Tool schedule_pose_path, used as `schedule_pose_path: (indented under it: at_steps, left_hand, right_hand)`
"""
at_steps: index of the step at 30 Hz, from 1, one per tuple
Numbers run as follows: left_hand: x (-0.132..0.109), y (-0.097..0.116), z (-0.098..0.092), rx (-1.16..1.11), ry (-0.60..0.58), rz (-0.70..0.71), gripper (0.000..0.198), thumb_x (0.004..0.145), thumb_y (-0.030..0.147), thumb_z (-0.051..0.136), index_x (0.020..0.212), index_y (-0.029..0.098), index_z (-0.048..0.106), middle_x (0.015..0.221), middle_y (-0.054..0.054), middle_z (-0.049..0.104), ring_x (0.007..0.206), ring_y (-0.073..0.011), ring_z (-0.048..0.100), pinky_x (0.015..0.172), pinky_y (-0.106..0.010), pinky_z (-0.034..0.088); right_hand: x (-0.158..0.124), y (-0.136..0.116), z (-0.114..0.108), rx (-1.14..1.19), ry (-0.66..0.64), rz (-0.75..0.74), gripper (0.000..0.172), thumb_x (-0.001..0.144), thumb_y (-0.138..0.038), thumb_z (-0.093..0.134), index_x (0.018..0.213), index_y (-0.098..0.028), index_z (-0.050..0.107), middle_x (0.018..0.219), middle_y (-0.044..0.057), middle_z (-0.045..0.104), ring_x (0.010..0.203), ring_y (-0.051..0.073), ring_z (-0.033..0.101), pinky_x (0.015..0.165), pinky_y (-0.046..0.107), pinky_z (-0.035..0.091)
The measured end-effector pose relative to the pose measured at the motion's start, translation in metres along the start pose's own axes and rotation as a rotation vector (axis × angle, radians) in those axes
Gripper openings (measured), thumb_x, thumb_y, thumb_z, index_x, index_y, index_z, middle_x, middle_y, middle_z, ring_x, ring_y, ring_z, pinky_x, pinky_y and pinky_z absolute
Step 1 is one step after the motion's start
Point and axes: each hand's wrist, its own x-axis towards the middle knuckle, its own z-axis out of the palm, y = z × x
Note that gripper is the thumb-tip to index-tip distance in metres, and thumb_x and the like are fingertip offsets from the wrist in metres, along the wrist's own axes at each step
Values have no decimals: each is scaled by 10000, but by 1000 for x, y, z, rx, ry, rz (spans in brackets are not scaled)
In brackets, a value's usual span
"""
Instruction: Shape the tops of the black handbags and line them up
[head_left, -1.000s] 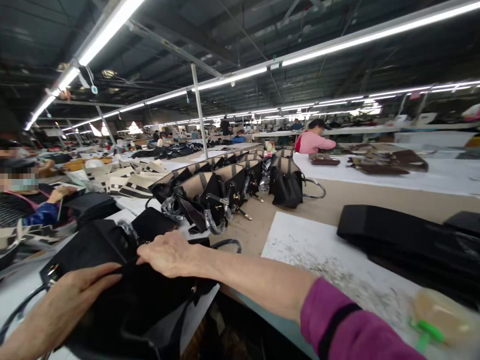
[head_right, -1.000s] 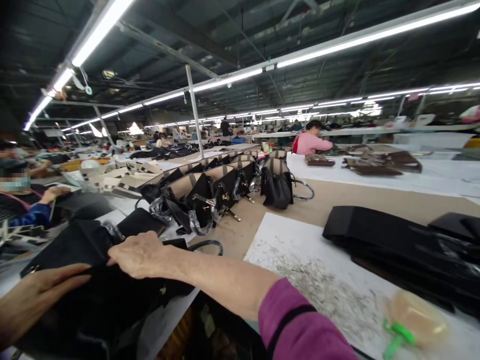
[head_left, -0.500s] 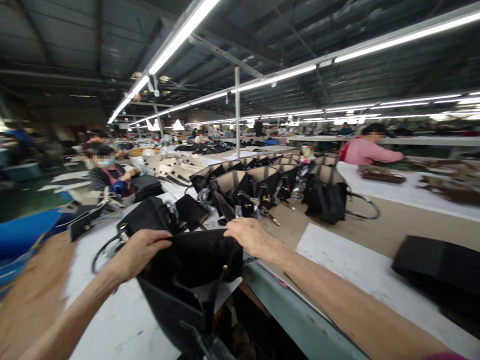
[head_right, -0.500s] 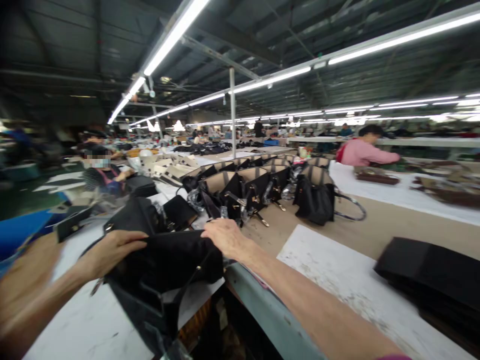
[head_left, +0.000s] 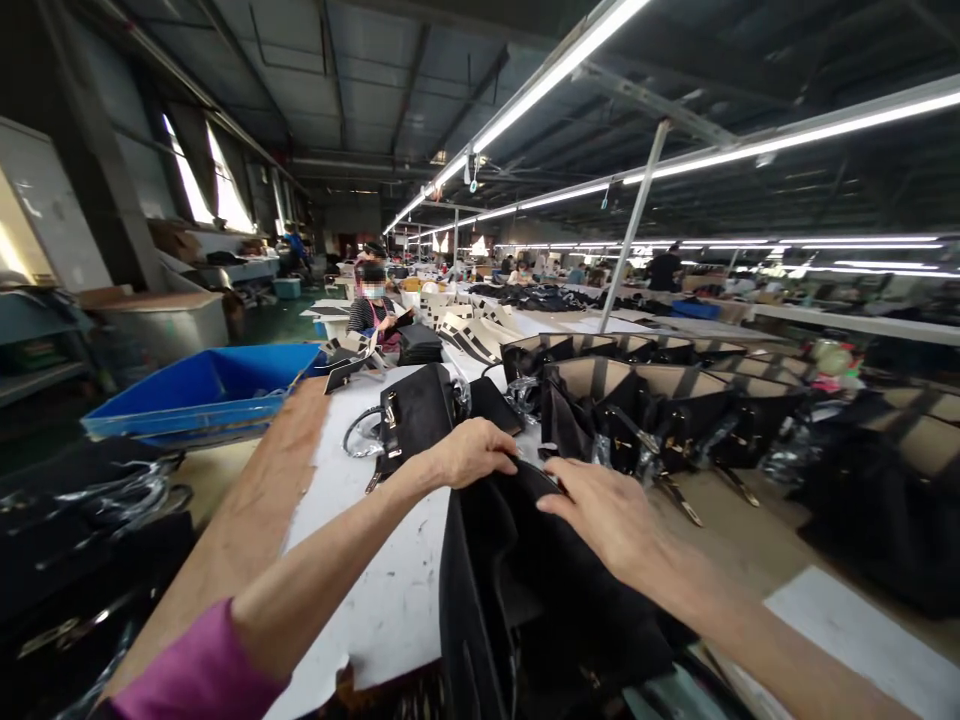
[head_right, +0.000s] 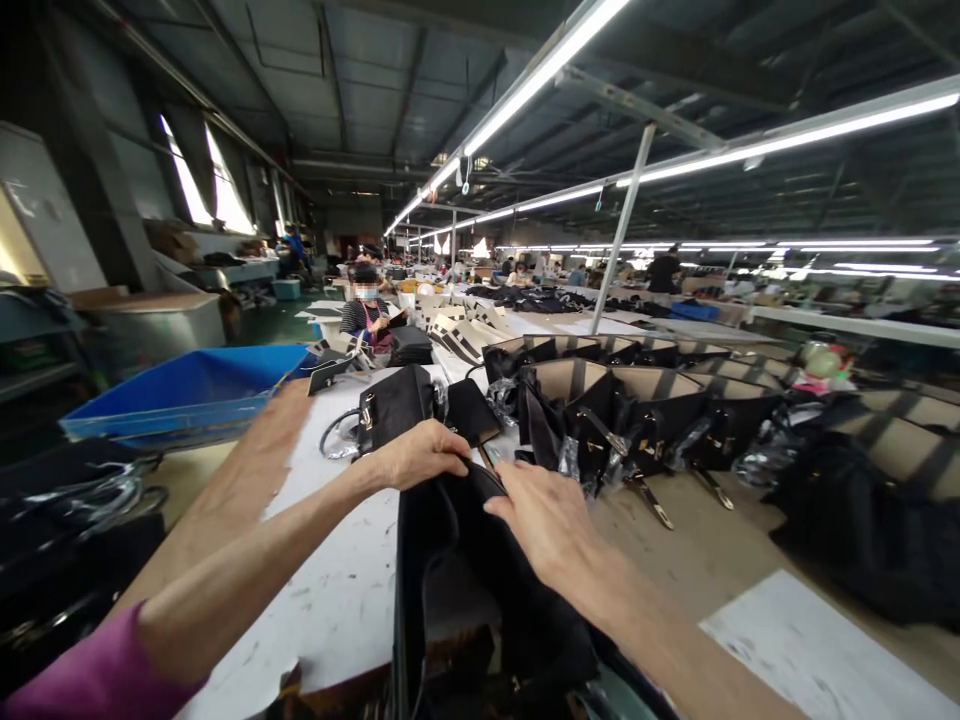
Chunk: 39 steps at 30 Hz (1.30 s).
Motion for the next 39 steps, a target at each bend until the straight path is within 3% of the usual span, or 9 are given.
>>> schedule_pose_path:
  at_steps: [3, 6, 11, 15, 20, 25, 31, 34, 39]
  left_hand:
    - [11, 4, 5, -14, 14, 41, 201, 709, 190, 501, 829, 168, 661, 738, 35, 648, 704, -113, 544, 667, -176, 383]
    - [-1, 12, 0, 0, 178, -71, 205, 753, 254, 469, 810, 156, 640, 733, 4, 642, 687, -128, 556, 650, -207, 406]
    - [-75, 49, 12, -3, 648, -324, 420, 764, 419, 477, 1119, 196, 494, 1114, -72, 565, 1018, -217, 509, 858, -324, 403]
    - [-142, 75, 55, 27, 571, -342, 861, 576, 409, 667, 1323, 288, 256, 1282, -82, 435, 1187, -315, 365, 956, -439, 343]
    - [-171, 77, 92, 34, 589, -493, 886, 594, 331, 635, 1355, 251, 187, 1322, -103, 385, 1214, -320, 333, 963, -439, 339]
    - [-172, 56, 59, -274, 453, -701, 619, 686, 241, 490, 1279, 212, 317, 1079, -67, 598, 949, -218, 559, 816, -326, 436]
    - [-160, -11, -5, -541, 254, -491, 340, 581, 133, 517, 903, 105, 623, 769, -15, 656, 712, -156, 572, 664, -242, 446]
    - [-148, -27, -14, -585, 227, -471, 351, 560, 134, 561, 901, 113, 642, 748, -7, 656, 685, -142, 559, 646, -229, 435]
    - [-145, -24, -8, -611, 264, -425, 379, 565, 147, 603, 941, 158, 653, 721, 10, 645, 664, -123, 535, 628, -213, 413]
  right_hand:
    - [34, -8, 9, 117, -82, -20, 253, 742, -266, 555, 984, -201, 523, 934, 36, 627, 883, 193, 568, 666, 252, 356]
    - [52, -10, 12, 86, -148, -11, 263, 732, -208, 514, 994, -198, 533, 921, 50, 628, 887, 214, 568, 659, 264, 358]
    - [53, -15, 8, -11, -178, -28, 311, 728, -104, 393, 923, -243, 591, 901, 46, 638, 876, 231, 569, 626, 282, 353]
    - [57, -20, 8, -13, -195, -24, 282, 713, -126, 409, 858, -246, 619, 880, 43, 643, 839, 222, 578, 600, 272, 348]
    - [63, -19, 13, 76, -228, -116, 221, 707, -211, 433, 798, -241, 632, 844, 22, 636, 826, 199, 567, 581, 245, 334]
    - [58, -5, 3, 244, -261, -199, 208, 696, -211, 460, 788, -255, 641, 754, -23, 611, 778, 148, 546, 600, 213, 321]
    - [42, 15, -15, 273, -370, -95, 156, 657, -285, 518, 553, -170, 538, 511, -37, 448, 519, 97, 428, 465, 205, 238]
    - [35, 26, -7, 332, -332, -83, 172, 671, -277, 502, 543, -163, 490, 511, -41, 412, 506, 89, 390, 457, 206, 224]
    - [32, 44, 11, 390, -373, -95, 215, 704, -311, 478, 548, -167, 446, 491, -45, 369, 477, 87, 345, 451, 220, 216]
